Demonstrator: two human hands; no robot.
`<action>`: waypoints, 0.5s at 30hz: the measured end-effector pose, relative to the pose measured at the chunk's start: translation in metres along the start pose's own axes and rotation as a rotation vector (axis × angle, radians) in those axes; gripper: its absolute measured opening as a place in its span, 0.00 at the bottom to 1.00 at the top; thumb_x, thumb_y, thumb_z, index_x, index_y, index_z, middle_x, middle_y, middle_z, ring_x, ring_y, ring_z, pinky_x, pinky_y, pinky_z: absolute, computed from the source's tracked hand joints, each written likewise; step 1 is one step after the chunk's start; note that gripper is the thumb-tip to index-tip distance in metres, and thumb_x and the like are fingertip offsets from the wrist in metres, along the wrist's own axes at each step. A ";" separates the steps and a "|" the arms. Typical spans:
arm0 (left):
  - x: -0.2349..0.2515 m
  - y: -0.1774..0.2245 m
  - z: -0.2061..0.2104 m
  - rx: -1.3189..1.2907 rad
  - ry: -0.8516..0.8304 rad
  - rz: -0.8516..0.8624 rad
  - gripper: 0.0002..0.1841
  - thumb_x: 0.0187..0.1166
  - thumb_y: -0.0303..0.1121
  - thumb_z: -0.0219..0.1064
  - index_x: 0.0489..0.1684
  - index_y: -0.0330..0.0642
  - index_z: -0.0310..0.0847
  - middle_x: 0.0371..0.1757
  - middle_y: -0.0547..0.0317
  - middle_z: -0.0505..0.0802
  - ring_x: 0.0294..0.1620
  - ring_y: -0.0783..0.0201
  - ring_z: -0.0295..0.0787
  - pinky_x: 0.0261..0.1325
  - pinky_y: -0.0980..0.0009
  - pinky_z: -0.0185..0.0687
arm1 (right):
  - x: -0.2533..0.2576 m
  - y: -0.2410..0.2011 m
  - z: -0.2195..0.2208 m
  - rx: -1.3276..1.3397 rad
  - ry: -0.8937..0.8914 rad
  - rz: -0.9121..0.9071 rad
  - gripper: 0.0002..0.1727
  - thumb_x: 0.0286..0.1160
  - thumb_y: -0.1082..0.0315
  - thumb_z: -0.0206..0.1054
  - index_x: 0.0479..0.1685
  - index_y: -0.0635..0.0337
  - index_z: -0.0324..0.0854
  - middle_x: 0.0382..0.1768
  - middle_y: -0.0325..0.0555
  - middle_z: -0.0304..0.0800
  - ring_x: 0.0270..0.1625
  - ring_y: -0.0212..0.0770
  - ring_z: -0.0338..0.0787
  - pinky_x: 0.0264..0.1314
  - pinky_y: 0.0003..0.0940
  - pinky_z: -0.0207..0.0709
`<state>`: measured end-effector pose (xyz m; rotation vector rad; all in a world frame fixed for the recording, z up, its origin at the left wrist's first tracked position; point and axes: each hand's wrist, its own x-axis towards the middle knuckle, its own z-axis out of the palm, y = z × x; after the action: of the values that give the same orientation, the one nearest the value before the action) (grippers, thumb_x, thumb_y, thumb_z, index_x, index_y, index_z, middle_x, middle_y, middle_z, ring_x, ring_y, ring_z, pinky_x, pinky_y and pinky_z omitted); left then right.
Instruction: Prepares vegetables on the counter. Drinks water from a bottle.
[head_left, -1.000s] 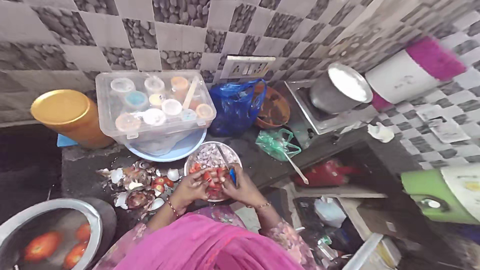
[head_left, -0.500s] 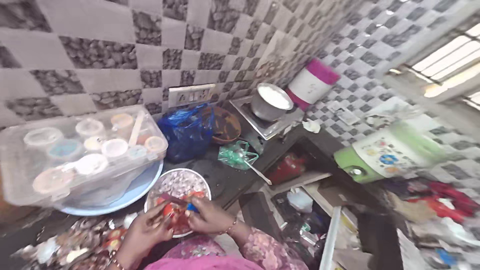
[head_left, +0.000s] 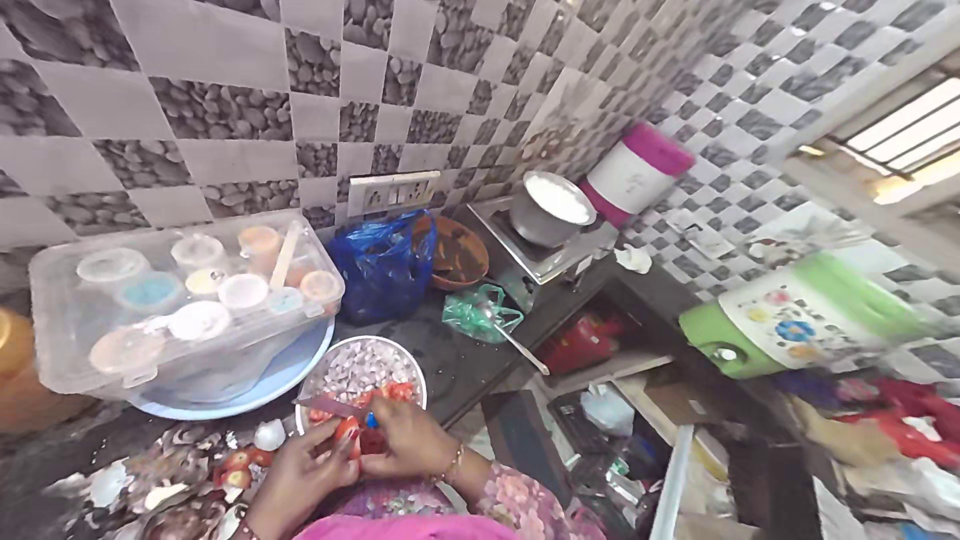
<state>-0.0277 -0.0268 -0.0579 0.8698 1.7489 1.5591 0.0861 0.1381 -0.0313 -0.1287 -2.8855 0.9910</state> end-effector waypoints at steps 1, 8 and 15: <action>-0.001 0.002 0.000 0.019 -0.001 -0.005 0.16 0.60 0.39 0.73 0.40 0.38 0.89 0.35 0.69 0.94 0.36 0.82 0.90 0.44 0.81 0.89 | 0.000 -0.001 0.001 0.005 -0.005 -0.005 0.29 0.61 0.55 0.79 0.52 0.72 0.81 0.35 0.60 0.89 0.38 0.56 0.92 0.41 0.56 0.84; -0.003 -0.002 0.006 0.051 0.137 -0.029 0.14 0.56 0.39 0.74 0.34 0.38 0.89 0.28 0.72 0.91 0.28 0.86 0.86 0.37 0.84 0.84 | -0.001 -0.006 0.012 -0.076 -0.023 0.072 0.24 0.68 0.53 0.72 0.47 0.68 0.84 0.32 0.57 0.90 0.37 0.57 0.93 0.37 0.59 0.82; -0.001 -0.003 0.008 0.016 0.128 -0.103 0.11 0.53 0.37 0.76 0.28 0.39 0.88 0.23 0.75 0.88 0.25 0.87 0.82 0.35 0.83 0.80 | -0.002 -0.007 0.015 -0.075 -0.057 0.122 0.23 0.68 0.55 0.72 0.46 0.70 0.83 0.30 0.58 0.89 0.36 0.59 0.92 0.37 0.60 0.81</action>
<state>-0.0208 -0.0234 -0.0616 0.6886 1.8682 1.5648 0.0861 0.1228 -0.0389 -0.2900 -2.9993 0.9186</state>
